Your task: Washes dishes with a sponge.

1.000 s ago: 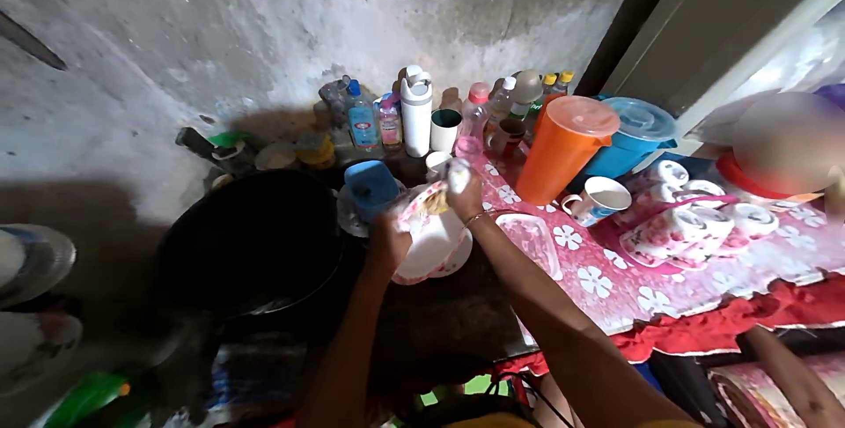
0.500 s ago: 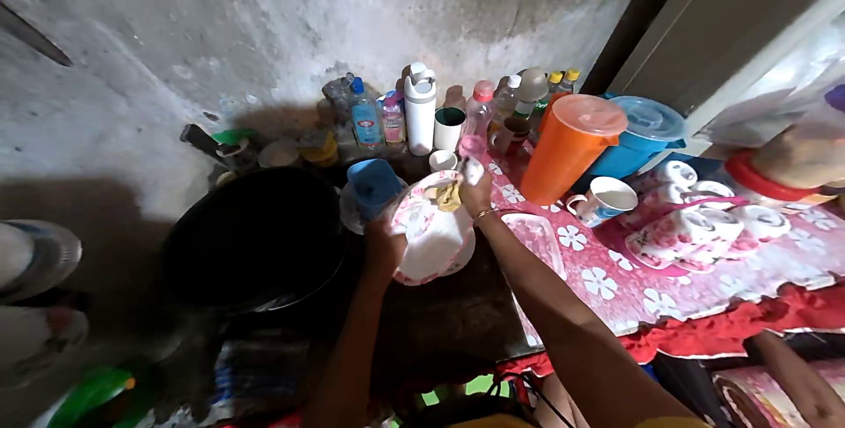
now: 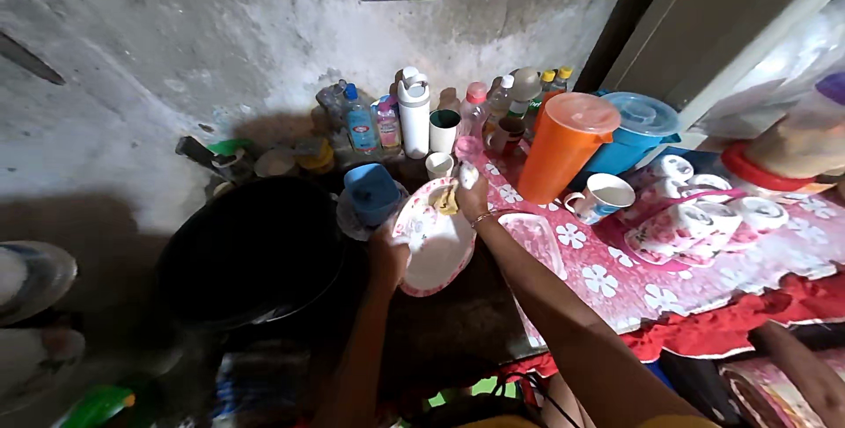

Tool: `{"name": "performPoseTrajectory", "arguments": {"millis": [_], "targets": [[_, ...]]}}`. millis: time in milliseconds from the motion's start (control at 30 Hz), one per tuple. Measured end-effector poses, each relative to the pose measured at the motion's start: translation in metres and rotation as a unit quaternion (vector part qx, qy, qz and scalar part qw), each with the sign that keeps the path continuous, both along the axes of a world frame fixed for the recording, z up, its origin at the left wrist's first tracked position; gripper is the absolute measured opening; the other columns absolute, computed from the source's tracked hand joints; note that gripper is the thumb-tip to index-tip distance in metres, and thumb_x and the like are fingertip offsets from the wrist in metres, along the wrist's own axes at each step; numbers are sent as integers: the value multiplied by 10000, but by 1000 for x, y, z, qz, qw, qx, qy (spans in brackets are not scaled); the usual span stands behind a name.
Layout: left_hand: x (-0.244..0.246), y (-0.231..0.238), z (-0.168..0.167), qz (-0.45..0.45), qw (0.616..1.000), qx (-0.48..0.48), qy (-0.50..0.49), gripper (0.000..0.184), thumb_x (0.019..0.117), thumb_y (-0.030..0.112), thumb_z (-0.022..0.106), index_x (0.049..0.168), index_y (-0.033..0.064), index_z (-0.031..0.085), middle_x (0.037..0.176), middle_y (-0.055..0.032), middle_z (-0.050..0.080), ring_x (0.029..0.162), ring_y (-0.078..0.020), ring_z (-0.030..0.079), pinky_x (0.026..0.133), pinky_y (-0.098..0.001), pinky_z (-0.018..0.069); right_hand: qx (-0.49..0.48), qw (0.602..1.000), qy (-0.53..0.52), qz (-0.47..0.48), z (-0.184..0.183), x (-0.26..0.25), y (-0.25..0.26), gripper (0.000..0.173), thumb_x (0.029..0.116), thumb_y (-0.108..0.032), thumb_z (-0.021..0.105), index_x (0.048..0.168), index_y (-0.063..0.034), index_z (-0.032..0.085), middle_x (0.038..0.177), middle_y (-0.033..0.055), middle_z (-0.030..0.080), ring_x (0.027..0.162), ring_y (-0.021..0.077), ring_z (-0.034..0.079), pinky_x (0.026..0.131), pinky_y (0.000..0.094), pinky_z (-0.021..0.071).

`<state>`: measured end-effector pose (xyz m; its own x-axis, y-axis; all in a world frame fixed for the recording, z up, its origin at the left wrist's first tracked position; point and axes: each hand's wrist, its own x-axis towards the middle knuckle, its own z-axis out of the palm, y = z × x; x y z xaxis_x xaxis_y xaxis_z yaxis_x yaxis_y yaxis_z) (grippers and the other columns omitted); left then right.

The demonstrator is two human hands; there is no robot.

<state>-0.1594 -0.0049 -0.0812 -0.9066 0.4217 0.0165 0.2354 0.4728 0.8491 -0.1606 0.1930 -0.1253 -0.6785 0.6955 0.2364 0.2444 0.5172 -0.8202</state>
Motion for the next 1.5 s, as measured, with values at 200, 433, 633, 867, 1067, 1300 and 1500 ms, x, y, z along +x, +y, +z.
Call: {"name": "performPoseTrajectory", "arguments": {"millis": [200, 433, 633, 867, 1067, 1300, 1500], "targets": [[-24, 8, 7, -112, 989, -96, 20, 391, 969, -10, 598, 1352, -90, 588, 1278, -304, 642, 1237, -401, 611, 1099, -517, 439, 225, 964, 88, 109, 13, 5, -26, 299, 841, -140, 731, 1024, 96, 735, 964, 279, 730, 930, 441, 722, 810, 603, 557], [-11, 4, -12, -8, 1000, 14, -15, 424, 942, -69, 560, 1358, -149, 546, 1348, -332, 586, 1318, -377, 547, 1137, -456, 396, 78, 996, -4, 40, -7, 2, 4, 346, 980, -97, 633, 1260, 105, 646, 1234, 312, 665, 1173, 453, 643, 1030, 590, 481], [-21, 9, 0, -84, 993, -67, -47, 395, 989, 6, 574, 1361, -125, 551, 1337, -320, 594, 1289, -379, 570, 1125, -469, 416, 190, 974, 8, 119, 11, 7, -13, 316, 876, -94, 727, 1124, 102, 713, 1071, 296, 717, 1026, 452, 698, 910, 610, 534], [-15, 14, -28, 15, 989, 87, -117, 494, 906, -129, 550, 1397, -137, 497, 1376, -310, 558, 1280, -321, 562, 1091, -420, 442, 290, 944, 77, 135, -9, -14, 5, 260, 949, -145, 632, 1060, 61, 747, 1082, 253, 737, 1008, 421, 723, 865, 580, 569], [-2, 24, -52, 171, 887, 346, -253, 439, 1003, -74, 439, 1440, -84, 400, 1255, -215, 567, 1007, -170, 619, 866, -318, 547, 134, 940, -273, 151, 2, 11, -21, 681, 1004, -298, 626, 1521, 81, 398, 1456, 359, 492, 1412, 520, 415, 1177, 644, 278], [-3, 28, -61, 169, 897, 334, -234, 372, 1051, 8, 471, 1408, -93, 449, 1237, -205, 603, 1028, -147, 629, 898, -292, 540, 62, 874, -315, 364, -6, 29, -77, 504, 1061, -200, 506, 1445, 123, 460, 1481, 315, 486, 1407, 415, 468, 1176, 518, 358], [-8, 6, -54, 188, 913, 305, -193, 382, 1029, 10, 488, 1394, -97, 469, 1227, -209, 602, 1014, -153, 634, 892, -314, 547, 128, 857, -346, 361, -7, 48, -35, 402, 1036, -40, 500, 1385, 160, 514, 1432, 356, 519, 1386, 466, 477, 1183, 518, 345]]}}
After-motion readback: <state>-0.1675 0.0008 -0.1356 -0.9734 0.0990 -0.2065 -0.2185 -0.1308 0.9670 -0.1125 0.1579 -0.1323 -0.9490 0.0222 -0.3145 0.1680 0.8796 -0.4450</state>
